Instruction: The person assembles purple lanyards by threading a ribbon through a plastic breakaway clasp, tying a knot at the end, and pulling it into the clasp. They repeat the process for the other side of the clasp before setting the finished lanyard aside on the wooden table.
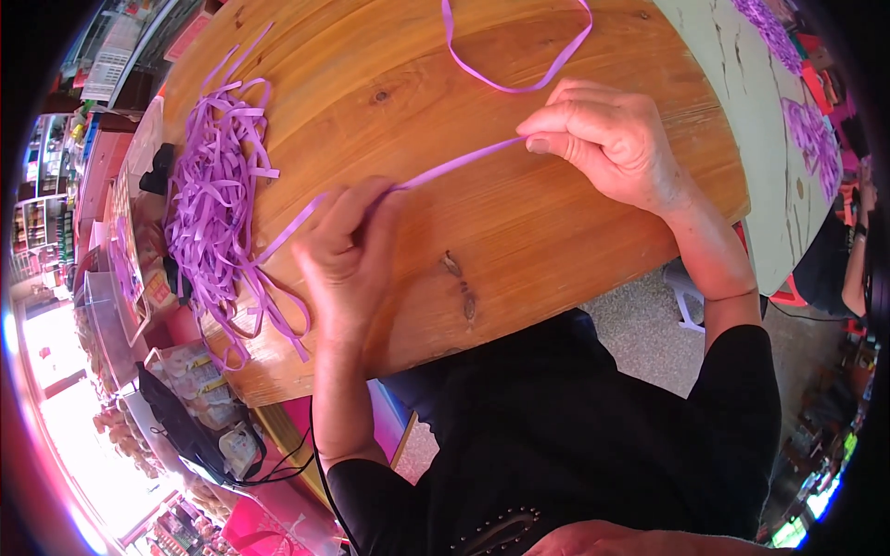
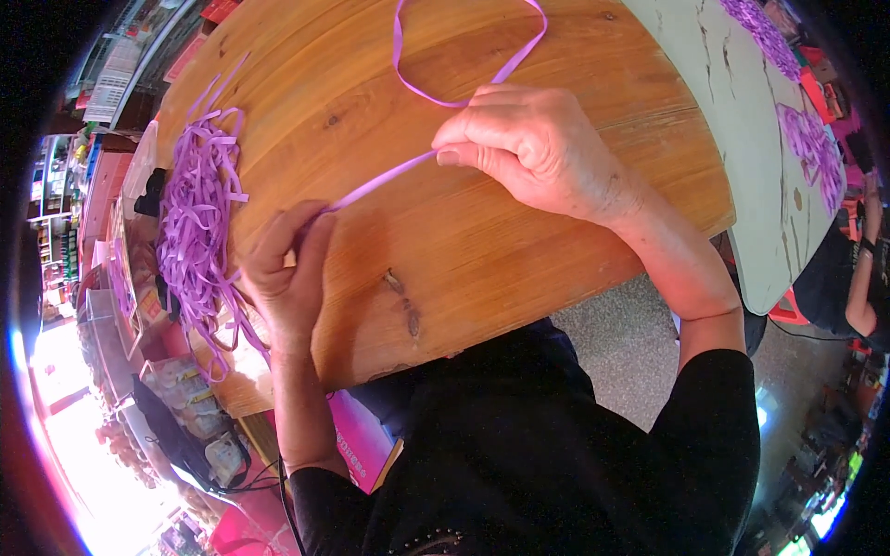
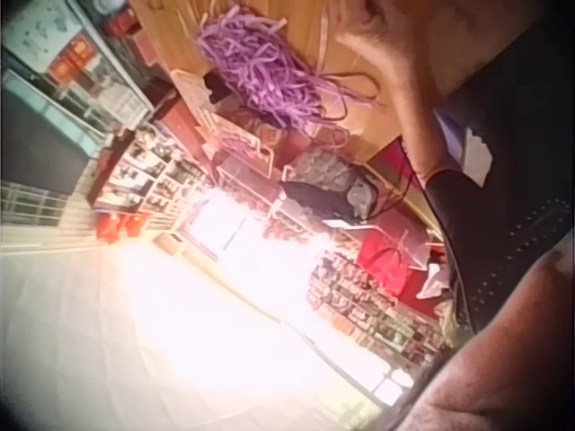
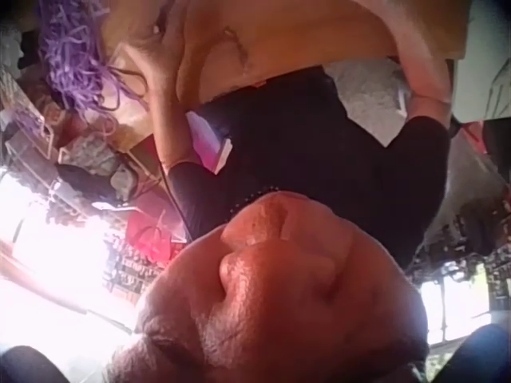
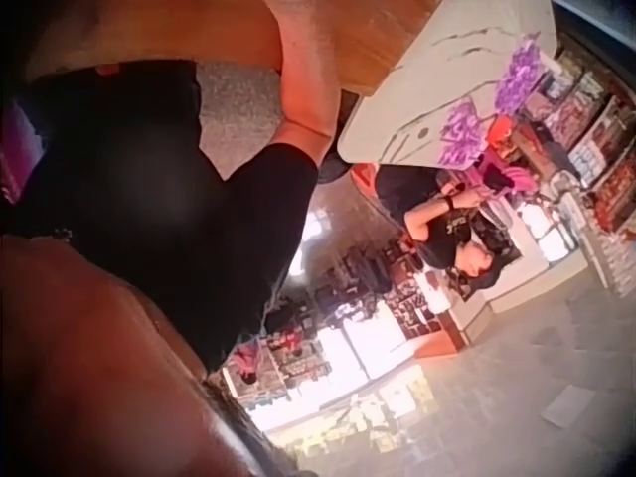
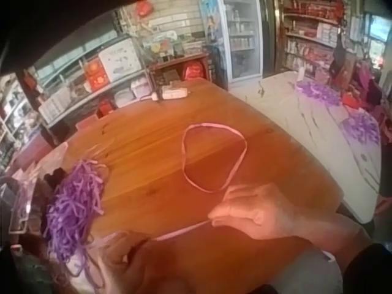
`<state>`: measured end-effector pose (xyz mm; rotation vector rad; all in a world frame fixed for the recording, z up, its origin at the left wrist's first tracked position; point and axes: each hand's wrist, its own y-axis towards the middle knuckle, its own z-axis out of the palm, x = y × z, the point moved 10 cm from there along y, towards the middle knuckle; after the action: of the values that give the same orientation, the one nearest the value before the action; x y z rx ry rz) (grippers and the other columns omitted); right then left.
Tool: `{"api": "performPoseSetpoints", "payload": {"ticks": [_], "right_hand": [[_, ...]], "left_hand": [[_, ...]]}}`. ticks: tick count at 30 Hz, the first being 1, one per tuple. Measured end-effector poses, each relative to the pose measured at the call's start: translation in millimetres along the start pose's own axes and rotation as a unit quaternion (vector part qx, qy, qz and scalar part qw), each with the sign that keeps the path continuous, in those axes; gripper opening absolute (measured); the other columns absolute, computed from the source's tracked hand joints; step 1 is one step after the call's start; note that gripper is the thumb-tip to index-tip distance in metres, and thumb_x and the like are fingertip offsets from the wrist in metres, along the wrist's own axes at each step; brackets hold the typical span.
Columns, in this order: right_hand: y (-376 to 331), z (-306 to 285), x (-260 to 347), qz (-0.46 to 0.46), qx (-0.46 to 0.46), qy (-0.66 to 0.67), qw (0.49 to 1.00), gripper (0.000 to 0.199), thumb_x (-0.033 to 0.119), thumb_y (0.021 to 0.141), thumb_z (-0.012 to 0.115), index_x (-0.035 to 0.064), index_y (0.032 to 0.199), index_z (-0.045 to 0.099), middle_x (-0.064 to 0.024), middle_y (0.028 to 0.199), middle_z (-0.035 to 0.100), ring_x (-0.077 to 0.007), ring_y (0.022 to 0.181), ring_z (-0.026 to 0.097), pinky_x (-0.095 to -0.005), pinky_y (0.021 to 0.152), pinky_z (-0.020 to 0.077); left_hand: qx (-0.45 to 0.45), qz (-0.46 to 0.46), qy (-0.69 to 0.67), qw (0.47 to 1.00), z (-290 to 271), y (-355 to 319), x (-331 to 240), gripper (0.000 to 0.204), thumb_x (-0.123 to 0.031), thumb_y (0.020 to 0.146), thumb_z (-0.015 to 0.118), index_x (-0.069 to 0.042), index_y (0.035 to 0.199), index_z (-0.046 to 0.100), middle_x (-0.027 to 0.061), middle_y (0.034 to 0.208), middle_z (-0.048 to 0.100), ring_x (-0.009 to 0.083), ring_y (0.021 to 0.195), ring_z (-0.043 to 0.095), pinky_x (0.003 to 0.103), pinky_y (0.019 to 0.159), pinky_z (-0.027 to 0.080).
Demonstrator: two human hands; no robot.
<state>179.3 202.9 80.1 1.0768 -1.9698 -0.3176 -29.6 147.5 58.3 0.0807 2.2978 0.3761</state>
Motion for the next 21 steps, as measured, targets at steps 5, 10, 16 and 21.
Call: {"api": "performPoseSetpoints", "payload": {"ticks": [5, 10, 16, 21], "right_hand": [[-2.5, 23.3, -3.3, 0.037, 0.093, 0.073, 0.992, 0.015, 0.004, 0.090, 0.063, 0.0019, 0.104, 0.068, -0.0091, 0.085, 0.068, -0.0218, 0.078, 0.067, -0.0319, 0.070, 0.0521], [1.3, 26.0, 2.4, 0.068, 0.070, 0.152, 0.984, 0.020, 0.001, 0.093, 0.058, 0.0039, 0.111, 0.067, -0.0101, 0.091, 0.069, -0.0191, 0.083, 0.069, -0.0301, 0.072, 0.0524], [-7.0, 9.2, -6.2, 0.127, 0.056, 0.060, 0.989, 0.018, 0.005, 0.090, 0.067, 0.0039, 0.108, 0.066, -0.0063, 0.085, 0.071, -0.0141, 0.077, 0.068, -0.0256, 0.071, 0.0529], [-4.5, -0.1, -15.5, 0.094, 0.024, 0.108, 0.989, 0.014, 0.011, 0.092, 0.066, 0.0049, 0.104, 0.066, -0.0034, 0.080, 0.070, -0.0120, 0.077, 0.068, -0.0240, 0.071, 0.0533]], "left_hand": [[-0.043, 0.114, 0.385, 0.915, -0.9, -6.5, -17.0, 0.048, 0.002, 0.077, 0.068, -0.006, 0.124, 0.060, 0.0183, 0.134, 0.050, 0.0373, 0.124, 0.047, 0.048, 0.101, 0.038], [-0.070, 0.220, 0.029, 0.972, 27.6, -7.9, -66.9, 0.043, 0.002, 0.083, 0.063, 0.000, 0.126, 0.056, 0.0213, 0.126, 0.055, 0.0351, 0.113, 0.057, 0.042, 0.096, 0.045], [0.079, -0.128, -0.384, 0.911, 93.7, 12.9, -21.5, 0.019, -0.006, 0.093, 0.064, 0.001, 0.111, 0.064, 0.0088, 0.090, 0.063, 0.0142, 0.083, 0.060, 0.028, 0.076, 0.049], [0.080, -0.066, -0.294, 0.950, 84.6, 13.2, -15.6, 0.010, -0.005, 0.089, 0.070, -0.001, 0.097, 0.070, 0.0008, 0.079, 0.058, 0.0085, 0.075, 0.050, 0.024, 0.067, 0.042]]}}
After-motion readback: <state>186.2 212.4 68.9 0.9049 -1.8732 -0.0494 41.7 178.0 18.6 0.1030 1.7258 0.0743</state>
